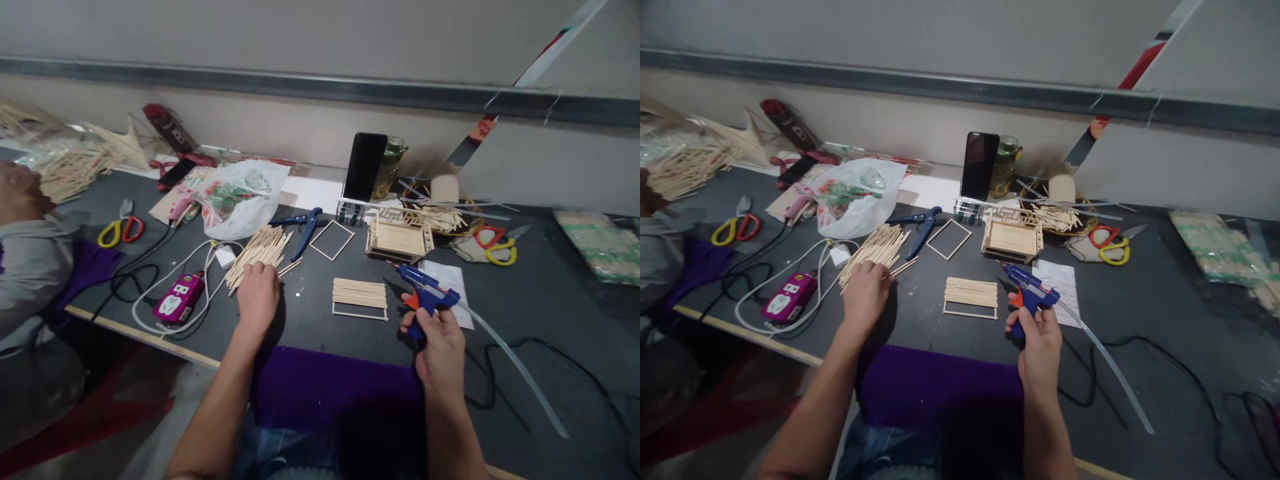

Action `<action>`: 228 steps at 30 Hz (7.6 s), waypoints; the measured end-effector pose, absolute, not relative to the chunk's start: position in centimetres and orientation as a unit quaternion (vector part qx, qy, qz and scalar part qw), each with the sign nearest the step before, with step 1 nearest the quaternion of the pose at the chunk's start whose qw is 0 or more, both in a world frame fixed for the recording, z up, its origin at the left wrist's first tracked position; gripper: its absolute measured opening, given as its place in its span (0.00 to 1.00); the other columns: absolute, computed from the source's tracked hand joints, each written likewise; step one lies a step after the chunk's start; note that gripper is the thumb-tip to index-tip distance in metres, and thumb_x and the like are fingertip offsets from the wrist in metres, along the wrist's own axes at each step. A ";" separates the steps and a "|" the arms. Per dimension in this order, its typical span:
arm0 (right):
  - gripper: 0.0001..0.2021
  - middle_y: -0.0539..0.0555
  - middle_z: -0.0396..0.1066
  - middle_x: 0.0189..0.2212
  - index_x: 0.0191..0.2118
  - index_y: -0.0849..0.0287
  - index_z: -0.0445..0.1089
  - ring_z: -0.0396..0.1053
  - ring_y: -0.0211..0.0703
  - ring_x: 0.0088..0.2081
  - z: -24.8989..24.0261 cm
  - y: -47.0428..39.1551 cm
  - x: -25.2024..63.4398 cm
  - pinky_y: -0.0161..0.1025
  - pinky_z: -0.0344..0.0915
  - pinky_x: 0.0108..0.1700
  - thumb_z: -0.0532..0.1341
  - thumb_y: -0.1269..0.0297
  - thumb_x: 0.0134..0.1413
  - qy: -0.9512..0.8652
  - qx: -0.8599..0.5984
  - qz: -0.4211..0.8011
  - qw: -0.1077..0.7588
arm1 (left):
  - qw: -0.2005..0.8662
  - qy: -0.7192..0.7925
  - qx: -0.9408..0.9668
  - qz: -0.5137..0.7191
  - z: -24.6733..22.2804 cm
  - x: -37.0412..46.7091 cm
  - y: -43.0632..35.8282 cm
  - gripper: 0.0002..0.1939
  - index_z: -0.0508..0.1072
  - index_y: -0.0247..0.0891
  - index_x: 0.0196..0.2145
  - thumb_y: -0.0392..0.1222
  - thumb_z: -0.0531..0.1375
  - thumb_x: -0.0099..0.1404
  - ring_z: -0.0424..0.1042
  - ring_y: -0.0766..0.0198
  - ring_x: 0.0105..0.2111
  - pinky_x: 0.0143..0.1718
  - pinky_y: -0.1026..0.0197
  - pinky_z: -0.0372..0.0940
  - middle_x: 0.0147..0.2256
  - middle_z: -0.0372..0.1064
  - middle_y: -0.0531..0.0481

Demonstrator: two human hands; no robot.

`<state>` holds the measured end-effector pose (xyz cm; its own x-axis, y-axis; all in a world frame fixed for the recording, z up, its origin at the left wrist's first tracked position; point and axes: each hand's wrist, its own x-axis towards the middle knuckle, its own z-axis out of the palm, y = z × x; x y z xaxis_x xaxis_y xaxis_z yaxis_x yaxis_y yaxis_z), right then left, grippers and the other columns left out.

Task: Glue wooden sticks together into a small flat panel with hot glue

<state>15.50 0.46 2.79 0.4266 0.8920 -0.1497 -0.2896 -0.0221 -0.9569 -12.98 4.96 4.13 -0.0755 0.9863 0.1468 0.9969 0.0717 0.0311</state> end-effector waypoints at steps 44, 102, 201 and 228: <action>0.12 0.55 0.75 0.40 0.43 0.57 0.68 0.63 0.32 0.24 2.5 0.4 15.6 0.33 0.63 0.24 0.64 0.62 0.52 -0.290 -0.537 0.448 0.653 | 0.062 -0.424 -0.893 -0.135 1.8 -1.5 3.1 0.05 0.71 0.35 0.31 0.33 0.57 0.66 0.64 0.58 0.33 0.33 0.57 0.56 0.30 0.67 0.48; 0.13 0.55 0.74 0.40 0.42 0.57 0.67 0.63 0.33 0.24 2.7 0.5 15.6 0.34 0.63 0.25 0.63 0.59 0.52 -0.299 -0.548 0.455 0.635 | -0.028 -0.466 -0.884 -0.030 4.1 -1.2 5.0 0.09 0.73 0.35 0.30 0.35 0.55 0.66 0.64 0.53 0.38 0.33 0.54 0.58 0.33 0.68 0.42; 0.12 0.55 0.75 0.41 0.43 0.57 0.67 0.63 0.33 0.23 2.0 0.4 15.6 0.34 0.64 0.25 0.63 0.60 0.52 -0.326 -0.567 0.438 0.617 | -0.047 -0.421 -0.901 -0.096 0.0 -1.2 -0.1 0.23 0.62 0.33 0.59 0.44 0.49 0.71 0.54 0.53 0.63 0.63 0.48 0.50 0.62 0.57 0.39; 0.23 0.58 0.78 0.35 0.50 0.56 0.69 0.73 0.51 0.29 4.8 -4.1 20.0 0.42 0.65 0.30 0.54 0.46 0.55 -0.568 -0.767 0.186 0.233 | -0.013 -0.418 -0.902 -0.105 -0.4 -0.9 -0.1 0.21 0.66 0.32 0.57 0.43 0.49 0.71 0.61 0.53 0.60 0.60 0.48 0.55 0.60 0.62 0.42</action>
<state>19.99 -4.10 4.78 0.2848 0.9583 -0.0214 0.7849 -0.2460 -0.5687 -0.94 -0.14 -0.37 0.6286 0.7567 0.1794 0.7513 -0.6505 0.1112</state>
